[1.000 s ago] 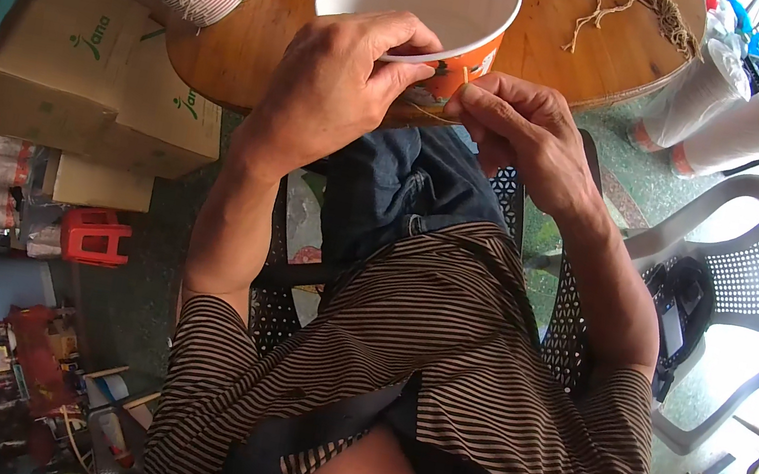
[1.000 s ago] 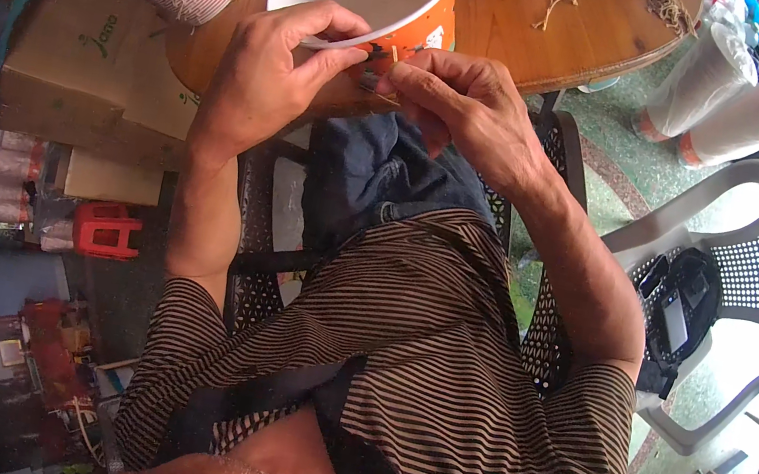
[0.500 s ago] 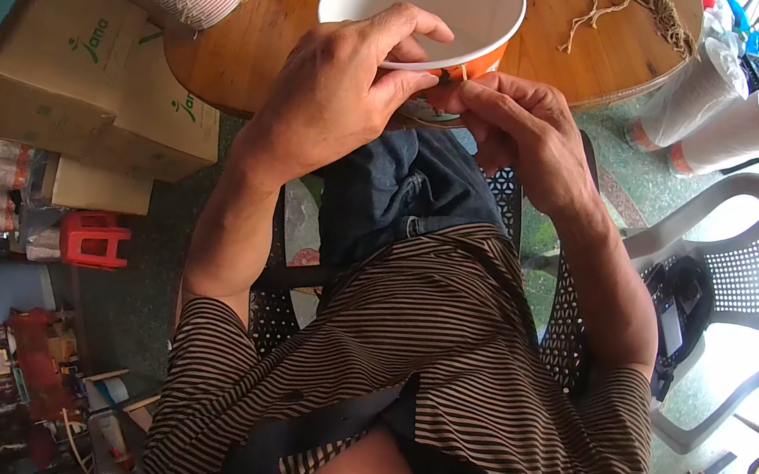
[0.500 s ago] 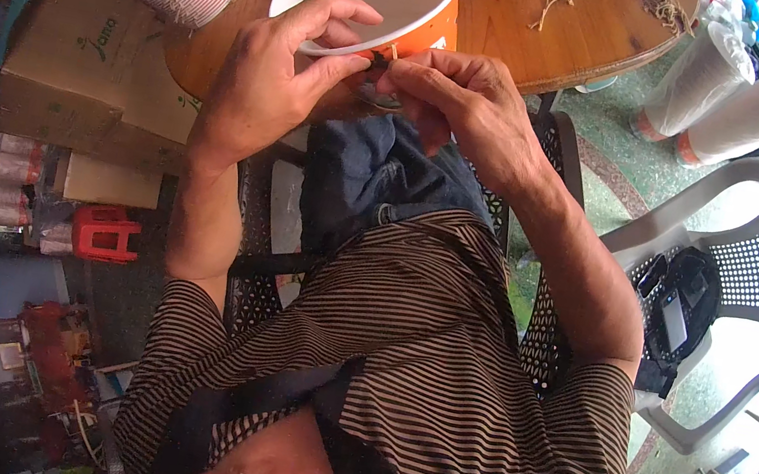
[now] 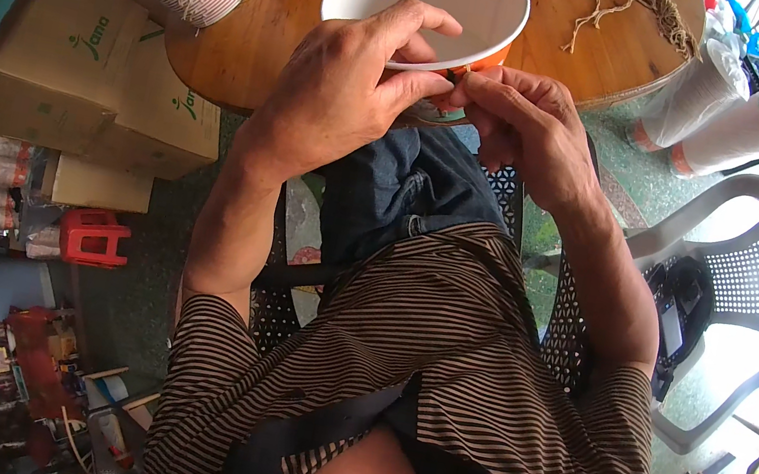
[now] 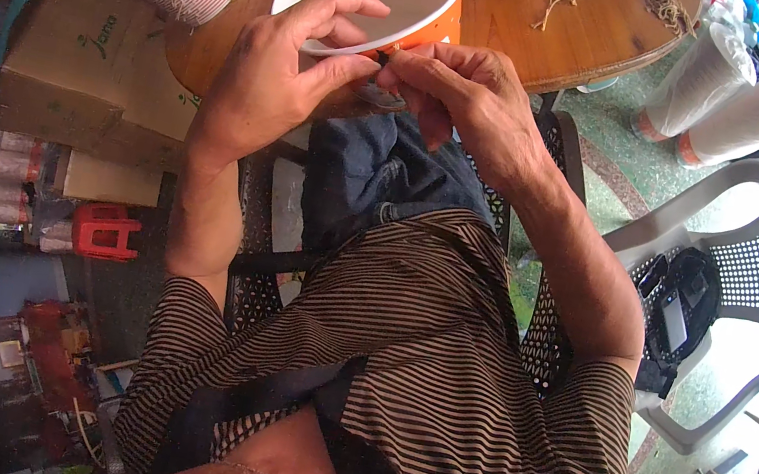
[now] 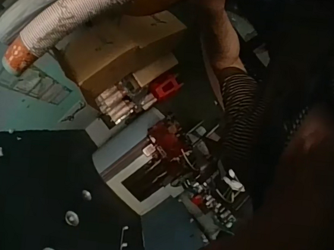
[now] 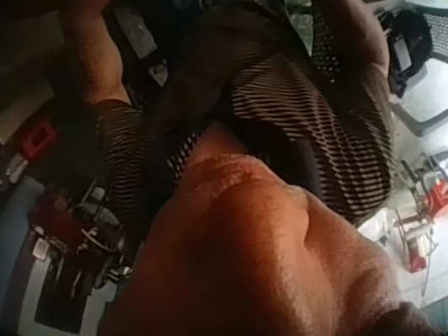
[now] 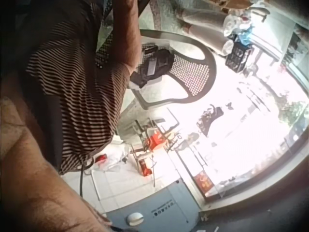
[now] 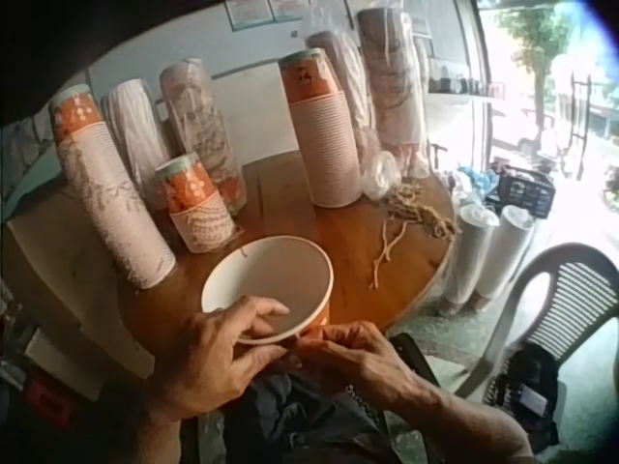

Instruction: Attaching plastic handles to pre-punched holes in paper buckets.

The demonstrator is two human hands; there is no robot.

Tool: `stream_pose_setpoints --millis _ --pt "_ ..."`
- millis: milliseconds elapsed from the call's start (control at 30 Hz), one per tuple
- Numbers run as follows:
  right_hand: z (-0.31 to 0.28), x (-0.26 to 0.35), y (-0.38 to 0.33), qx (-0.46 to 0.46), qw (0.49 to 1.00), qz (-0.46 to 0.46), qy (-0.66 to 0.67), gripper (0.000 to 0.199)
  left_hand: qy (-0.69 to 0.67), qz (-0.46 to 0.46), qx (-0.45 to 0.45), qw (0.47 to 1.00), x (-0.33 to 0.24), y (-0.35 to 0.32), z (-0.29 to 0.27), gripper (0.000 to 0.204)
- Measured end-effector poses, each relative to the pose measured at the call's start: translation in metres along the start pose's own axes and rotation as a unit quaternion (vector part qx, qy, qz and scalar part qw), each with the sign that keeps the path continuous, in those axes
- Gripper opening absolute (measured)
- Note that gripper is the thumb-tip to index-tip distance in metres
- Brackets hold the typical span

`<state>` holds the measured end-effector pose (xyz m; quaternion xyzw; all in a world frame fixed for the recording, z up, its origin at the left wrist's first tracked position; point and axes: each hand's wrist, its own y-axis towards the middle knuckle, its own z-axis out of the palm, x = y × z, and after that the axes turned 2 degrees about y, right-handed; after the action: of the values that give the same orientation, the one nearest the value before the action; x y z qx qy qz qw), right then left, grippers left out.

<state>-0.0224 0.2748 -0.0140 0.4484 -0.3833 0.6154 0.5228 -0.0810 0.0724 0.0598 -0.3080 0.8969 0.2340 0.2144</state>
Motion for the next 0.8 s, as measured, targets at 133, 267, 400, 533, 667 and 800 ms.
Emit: stream_pose_setpoints --millis 133,267,400,533,667,800 --pt "-0.003 0.005 -0.002 -0.005 1.000 -0.001 0.011 0.033 0.018 0.029 0.005 0.999 0.004 0.006 0.000 0.028" --pt "-0.002 0.006 -0.003 -0.016 1.000 -0.002 -0.018 0.033 -0.006 0.048 -0.007 0.999 0.015 0.014 0.002 0.029" --pt "-0.005 0.008 -0.003 -0.019 1.000 0.011 -0.018 0.035 -0.007 0.103 0.038 0.994 0.018 0.029 0.002 0.025" --pt "-0.007 0.007 -0.002 -0.013 0.999 0.010 -0.031 0.035 0.014 0.110 0.096 0.989 0.013 0.039 -0.004 0.019" --pt "-0.007 0.007 -0.002 -0.008 1.000 0.006 -0.028 0.035 0.018 0.117 0.112 0.987 0.015 0.045 -0.005 0.016" --pt "-0.004 0.007 -0.003 -0.002 0.999 -0.001 -0.032 0.036 0.028 0.131 0.101 0.986 0.018 0.045 -0.002 0.013"
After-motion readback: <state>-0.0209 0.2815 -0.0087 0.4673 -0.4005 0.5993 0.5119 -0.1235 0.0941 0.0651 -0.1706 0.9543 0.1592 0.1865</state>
